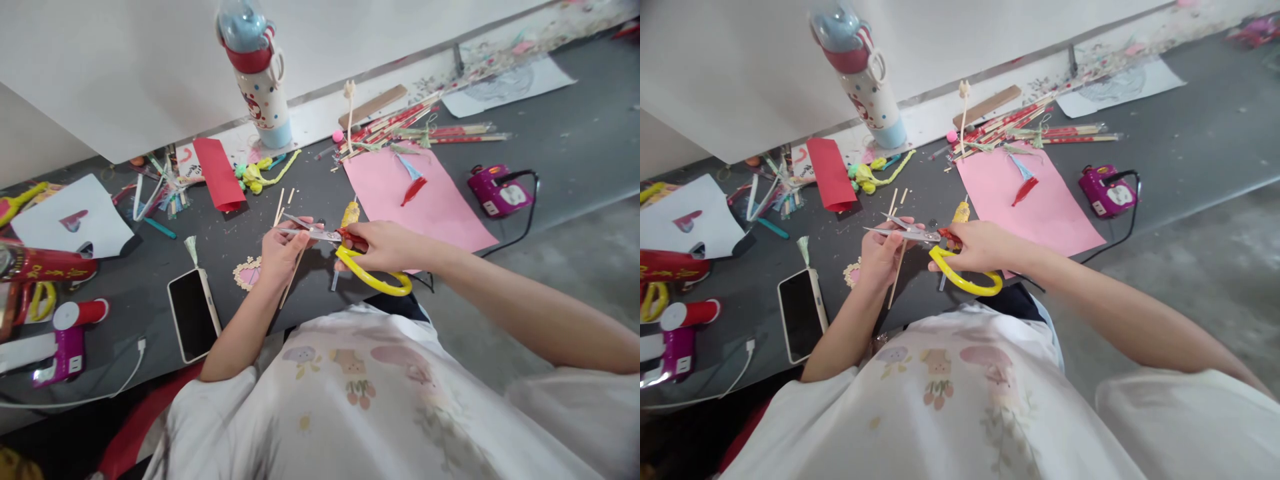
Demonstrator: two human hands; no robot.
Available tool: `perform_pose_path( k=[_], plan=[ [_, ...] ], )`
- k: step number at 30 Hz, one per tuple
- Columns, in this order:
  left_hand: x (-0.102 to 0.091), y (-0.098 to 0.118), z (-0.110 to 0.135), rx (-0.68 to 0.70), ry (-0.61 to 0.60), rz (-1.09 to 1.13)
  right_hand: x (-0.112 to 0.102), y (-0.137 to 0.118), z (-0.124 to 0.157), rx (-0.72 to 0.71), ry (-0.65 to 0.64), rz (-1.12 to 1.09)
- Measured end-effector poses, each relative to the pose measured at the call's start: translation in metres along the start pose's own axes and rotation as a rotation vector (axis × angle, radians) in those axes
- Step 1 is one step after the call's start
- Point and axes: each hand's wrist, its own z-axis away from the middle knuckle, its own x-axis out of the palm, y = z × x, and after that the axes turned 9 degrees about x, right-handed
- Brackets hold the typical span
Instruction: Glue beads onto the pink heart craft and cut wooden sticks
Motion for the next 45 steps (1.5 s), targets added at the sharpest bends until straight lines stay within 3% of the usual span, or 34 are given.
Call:
perform_pose_path(
  k=[15,19,25,31,45],
  plan=[
    [-0.001,-0.002,-0.003,0.012,-0.029,-0.125,0.002,0.002,-0.002,0.022,0.05,-0.013],
    [-0.004,-0.005,0.0,-0.002,-0.009,-0.35,-0.001,0.005,-0.001,0.077,0.122,-0.022],
    [-0.006,-0.006,0.011,0.377,-0.028,-0.853,-0.005,0.006,0.003,0.093,0.158,-0.017],
    [-0.005,0.003,0.011,0.568,-0.111,-0.992,-0.003,0.001,0.007,0.065,0.141,-0.085],
    [-0.003,0.01,0.011,0.393,-0.145,-0.829,-0.003,0.005,0.01,-0.023,0.123,-0.09]
  ],
)
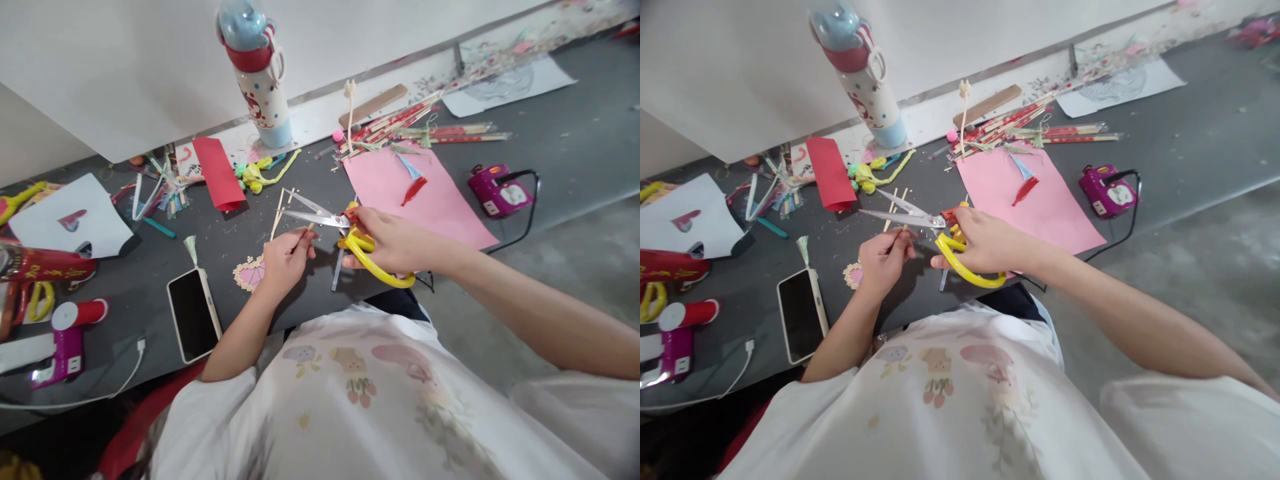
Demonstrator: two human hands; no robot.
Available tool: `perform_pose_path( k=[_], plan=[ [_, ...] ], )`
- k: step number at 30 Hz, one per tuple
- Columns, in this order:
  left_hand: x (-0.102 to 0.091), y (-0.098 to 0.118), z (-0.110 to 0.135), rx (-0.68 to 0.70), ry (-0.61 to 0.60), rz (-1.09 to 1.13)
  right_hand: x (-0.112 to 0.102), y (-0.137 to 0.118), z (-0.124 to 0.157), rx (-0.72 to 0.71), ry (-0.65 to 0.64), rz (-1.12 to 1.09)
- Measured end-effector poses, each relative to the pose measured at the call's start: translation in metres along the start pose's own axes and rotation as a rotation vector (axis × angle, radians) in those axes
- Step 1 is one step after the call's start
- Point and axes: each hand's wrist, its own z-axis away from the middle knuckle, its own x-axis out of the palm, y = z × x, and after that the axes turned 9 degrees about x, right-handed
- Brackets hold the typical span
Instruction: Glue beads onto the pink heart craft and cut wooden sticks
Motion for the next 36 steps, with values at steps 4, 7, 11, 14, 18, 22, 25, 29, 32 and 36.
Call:
perform_pose_path(
  k=[4,7,11,14,18,22,25,29,32,36],
  plan=[
    [0.002,-0.003,0.0,-0.04,-0.002,0.029,0.0,0.001,-0.001,0.032,0.007,0.013],
    [0.003,-0.004,0.001,-0.081,-0.023,0.074,0.001,0.005,-0.004,0.032,0.01,0.007],
    [0.005,-0.004,0.001,-0.045,0.007,-0.079,0.001,0.008,-0.009,0.071,-0.061,0.006],
    [0.005,-0.003,0.001,0.051,0.107,-0.291,0.0,0.01,-0.013,0.114,-0.13,0.014],
    [0.005,-0.005,0.004,0.277,0.147,-0.406,-0.002,0.012,-0.021,0.161,-0.177,0.0],
    [0.005,-0.005,0.009,0.589,0.012,-0.366,-0.002,0.012,-0.029,0.17,-0.235,0.001],
    [0.007,-0.004,0.012,0.69,-0.079,-0.39,-0.001,0.009,-0.033,0.178,-0.25,0.023],
    [0.011,-0.002,0.014,0.691,-0.051,-0.359,0.0,0.007,-0.036,0.147,-0.273,0.018],
    [0.014,0.0,0.014,0.655,0.001,-0.318,0.0,0.005,-0.035,0.153,-0.332,0.03],
    [0.012,0.006,0.009,0.693,0.006,-0.347,0.0,0.0,-0.033,0.163,-0.352,0.029]
  ],
)
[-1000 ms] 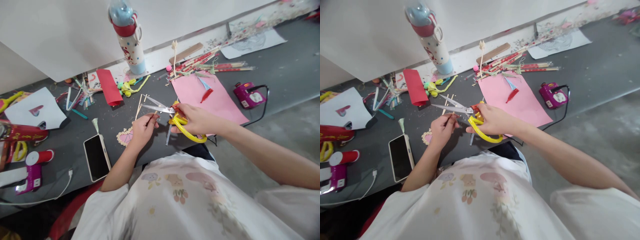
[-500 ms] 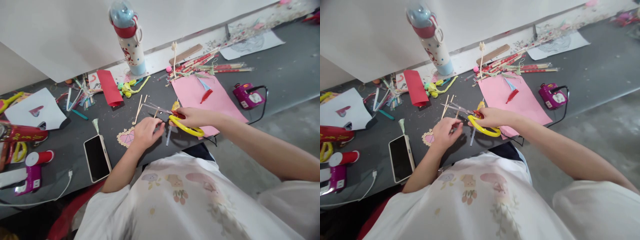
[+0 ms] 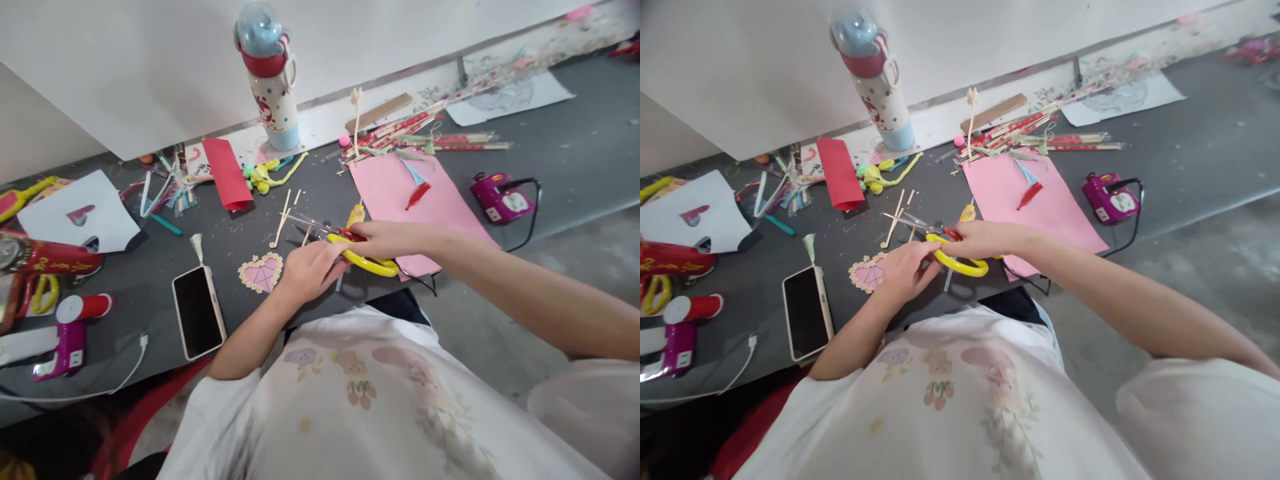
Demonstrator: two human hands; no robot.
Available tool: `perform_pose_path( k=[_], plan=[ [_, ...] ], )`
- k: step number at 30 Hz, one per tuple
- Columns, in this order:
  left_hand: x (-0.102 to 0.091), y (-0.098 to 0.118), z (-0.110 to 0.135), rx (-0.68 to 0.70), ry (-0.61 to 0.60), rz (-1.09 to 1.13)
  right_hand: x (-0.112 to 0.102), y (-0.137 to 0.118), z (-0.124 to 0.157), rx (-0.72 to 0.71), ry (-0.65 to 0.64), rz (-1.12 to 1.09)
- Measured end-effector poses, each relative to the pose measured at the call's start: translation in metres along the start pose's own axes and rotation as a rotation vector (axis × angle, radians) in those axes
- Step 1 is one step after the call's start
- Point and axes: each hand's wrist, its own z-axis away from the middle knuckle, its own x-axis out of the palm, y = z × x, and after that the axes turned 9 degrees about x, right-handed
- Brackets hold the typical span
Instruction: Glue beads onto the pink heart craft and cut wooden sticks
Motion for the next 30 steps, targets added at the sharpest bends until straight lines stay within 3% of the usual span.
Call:
perform_pose_path(
  k=[8,15,25,30],
  plan=[
    [0.002,-0.006,-0.009,0.176,-0.011,-0.224,0.0,-0.003,-0.002,-0.028,-0.014,-0.018],
    [0.005,-0.004,-0.007,0.206,0.026,-0.225,-0.003,-0.006,0.002,-0.056,-0.026,0.041],
    [0.003,-0.014,0.004,-0.033,-0.013,-0.04,0.0,0.004,0.0,-0.022,0.054,-0.077],
    [-0.005,-0.022,0.006,-0.019,0.1,-0.081,-0.002,0.008,0.009,0.009,0.074,-0.081]
  ],
)
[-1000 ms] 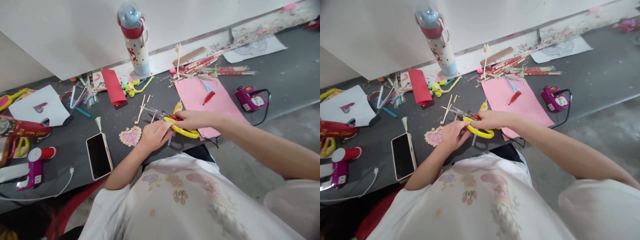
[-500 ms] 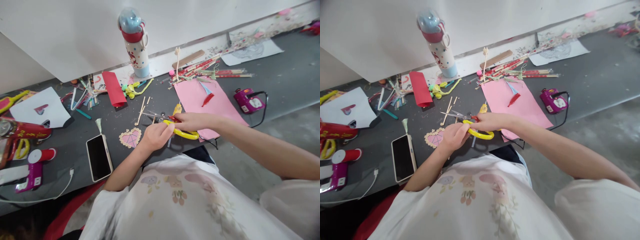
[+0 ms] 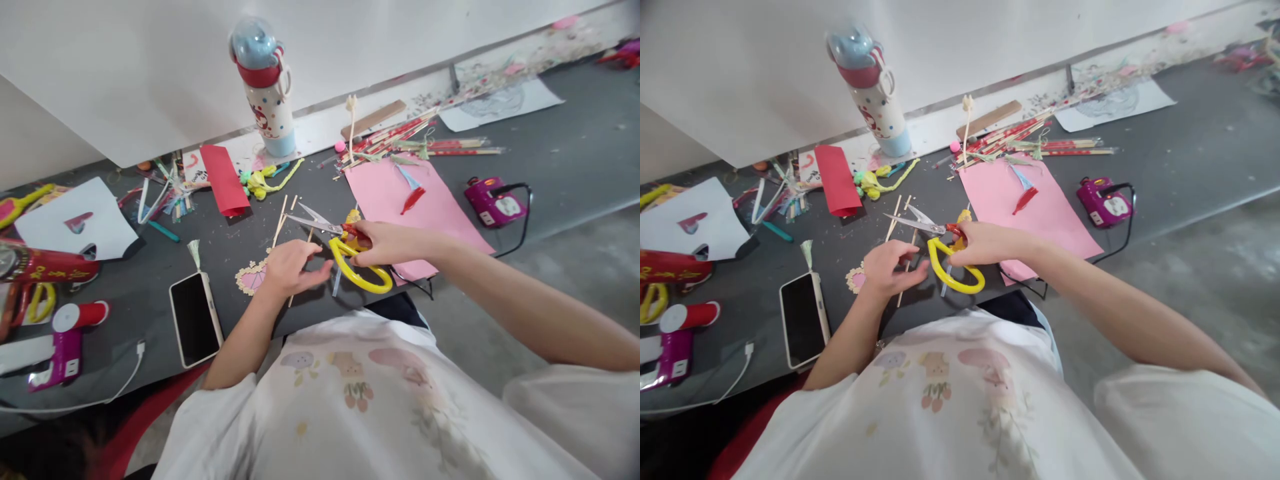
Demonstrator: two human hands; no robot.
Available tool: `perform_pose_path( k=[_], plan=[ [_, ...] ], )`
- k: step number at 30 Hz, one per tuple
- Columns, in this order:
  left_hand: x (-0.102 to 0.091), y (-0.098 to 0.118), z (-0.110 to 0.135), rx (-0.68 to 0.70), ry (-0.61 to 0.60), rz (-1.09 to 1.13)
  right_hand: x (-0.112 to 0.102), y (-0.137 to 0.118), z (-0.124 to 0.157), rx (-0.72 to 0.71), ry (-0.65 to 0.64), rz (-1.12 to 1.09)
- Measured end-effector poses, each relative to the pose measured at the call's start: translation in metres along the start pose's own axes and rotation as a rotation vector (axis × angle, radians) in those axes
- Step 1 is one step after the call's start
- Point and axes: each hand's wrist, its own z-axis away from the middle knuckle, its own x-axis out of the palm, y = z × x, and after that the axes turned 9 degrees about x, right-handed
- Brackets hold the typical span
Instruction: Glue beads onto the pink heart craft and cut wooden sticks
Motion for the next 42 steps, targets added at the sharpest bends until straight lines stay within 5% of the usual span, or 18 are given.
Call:
perform_pose_path(
  k=[5,10,18,30,42],
  plan=[
    [-0.003,-0.002,-0.006,-0.351,0.023,-0.067,-0.002,0.005,0.009,-0.028,0.027,-0.008],
    [-0.002,-0.006,-0.007,-0.624,-0.131,0.04,-0.003,0.007,0.014,-0.066,0.021,-0.014],
    [0.006,-0.004,-0.004,-0.569,-0.118,0.188,-0.003,0.007,0.012,-0.088,0.011,0.002],
    [-0.001,0.001,-0.002,-0.436,-0.032,0.087,0.006,-0.004,0.028,-0.143,0.279,0.148],
    [-0.005,0.008,-0.007,-0.475,0.021,0.138,0.004,0.0,0.027,-0.217,0.122,0.044]
  ],
)
